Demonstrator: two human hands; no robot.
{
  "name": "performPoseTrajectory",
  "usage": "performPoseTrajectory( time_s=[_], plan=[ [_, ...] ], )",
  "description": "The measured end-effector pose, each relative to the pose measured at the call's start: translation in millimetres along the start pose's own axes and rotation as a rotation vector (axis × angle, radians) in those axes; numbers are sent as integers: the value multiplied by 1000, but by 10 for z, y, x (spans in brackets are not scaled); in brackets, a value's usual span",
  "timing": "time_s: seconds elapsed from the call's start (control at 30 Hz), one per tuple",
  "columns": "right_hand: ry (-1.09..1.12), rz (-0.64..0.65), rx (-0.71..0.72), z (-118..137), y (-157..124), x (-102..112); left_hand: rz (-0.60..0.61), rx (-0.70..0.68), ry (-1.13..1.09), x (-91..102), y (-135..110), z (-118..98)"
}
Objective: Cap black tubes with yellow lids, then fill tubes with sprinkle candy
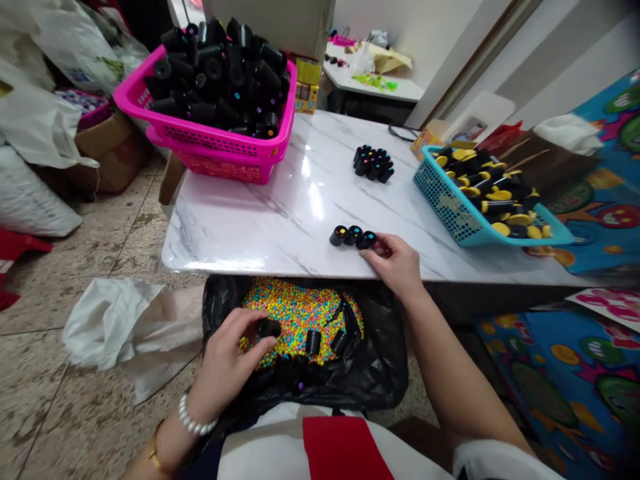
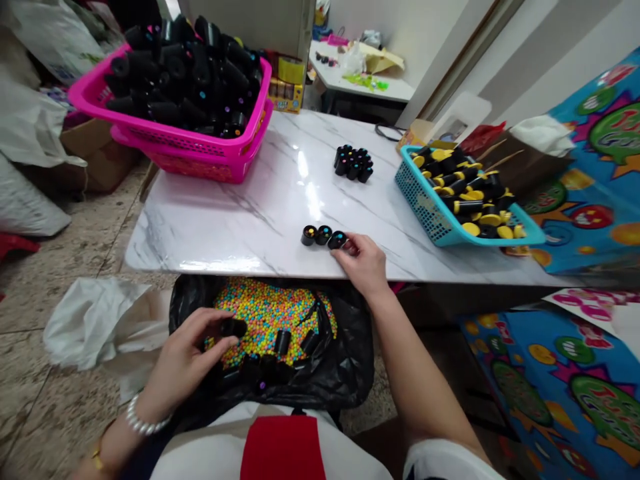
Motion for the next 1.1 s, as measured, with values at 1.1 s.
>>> performPoseTrajectory(
  time_s=[1.1],
  plan=[
    [-53, 930, 1011, 778, -1092, -726, 338, -285, 520, 178, -320, 51]
  ],
)
Point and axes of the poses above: each hand's wrist, its own y-axis towards the middle knuckle, its own x-axis out of the back of the hand, z = x × y, the point moved 4 cm from there along y, towards the middle knuckle, and after that the axes turned 12 degrees about -z, right-handed, at the moved point
